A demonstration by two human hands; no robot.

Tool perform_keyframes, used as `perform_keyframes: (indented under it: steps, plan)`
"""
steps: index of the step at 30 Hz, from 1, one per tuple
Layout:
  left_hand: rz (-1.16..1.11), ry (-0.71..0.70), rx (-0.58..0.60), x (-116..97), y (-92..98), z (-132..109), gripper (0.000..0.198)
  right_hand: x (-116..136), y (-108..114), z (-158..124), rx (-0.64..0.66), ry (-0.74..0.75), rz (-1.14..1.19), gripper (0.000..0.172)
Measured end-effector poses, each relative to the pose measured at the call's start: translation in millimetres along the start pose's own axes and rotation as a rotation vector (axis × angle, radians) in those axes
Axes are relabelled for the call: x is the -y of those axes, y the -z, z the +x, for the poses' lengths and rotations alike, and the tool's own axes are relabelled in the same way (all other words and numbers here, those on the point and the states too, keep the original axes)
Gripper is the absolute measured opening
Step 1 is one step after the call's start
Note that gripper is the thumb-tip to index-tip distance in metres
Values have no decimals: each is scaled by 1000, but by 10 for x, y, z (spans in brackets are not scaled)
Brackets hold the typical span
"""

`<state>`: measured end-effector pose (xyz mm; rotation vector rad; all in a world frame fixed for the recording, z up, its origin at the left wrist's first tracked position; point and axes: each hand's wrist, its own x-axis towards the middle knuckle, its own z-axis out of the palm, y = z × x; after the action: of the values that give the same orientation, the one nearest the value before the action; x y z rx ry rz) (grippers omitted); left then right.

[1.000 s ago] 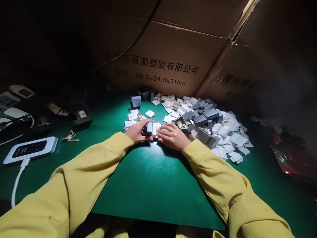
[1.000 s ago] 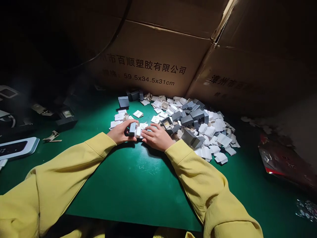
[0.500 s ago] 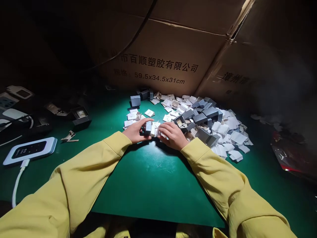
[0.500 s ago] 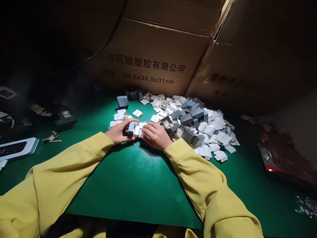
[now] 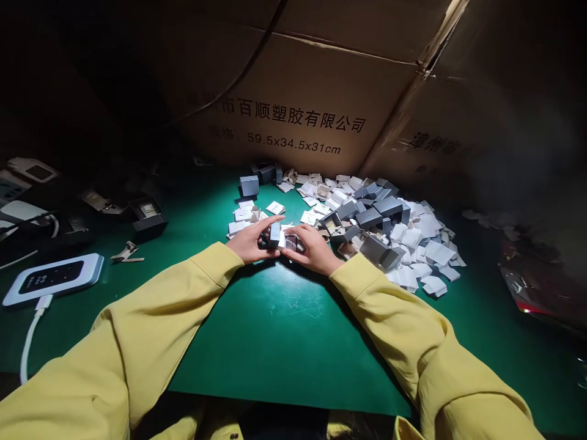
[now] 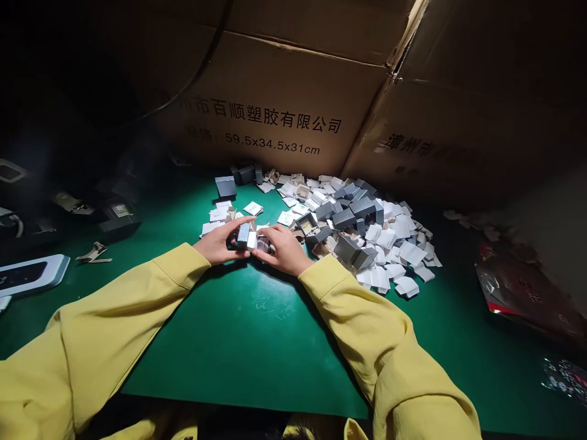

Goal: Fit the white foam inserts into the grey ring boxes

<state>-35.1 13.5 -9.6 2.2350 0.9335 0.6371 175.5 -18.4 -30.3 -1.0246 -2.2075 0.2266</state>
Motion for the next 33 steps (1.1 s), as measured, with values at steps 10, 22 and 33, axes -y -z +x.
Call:
perform_keyframes:
  steps: [10,22,33]
  plan:
    - [-39,-8,35,33,-2,18,86,36,10,23,-99,-20,110,25]
    - [22,8,37,-7,9,12,82,4,124,82,7,124,-3,16]
    - [0,-3,71,-3,15,16,82,49,180,230,178,244,-143,16]
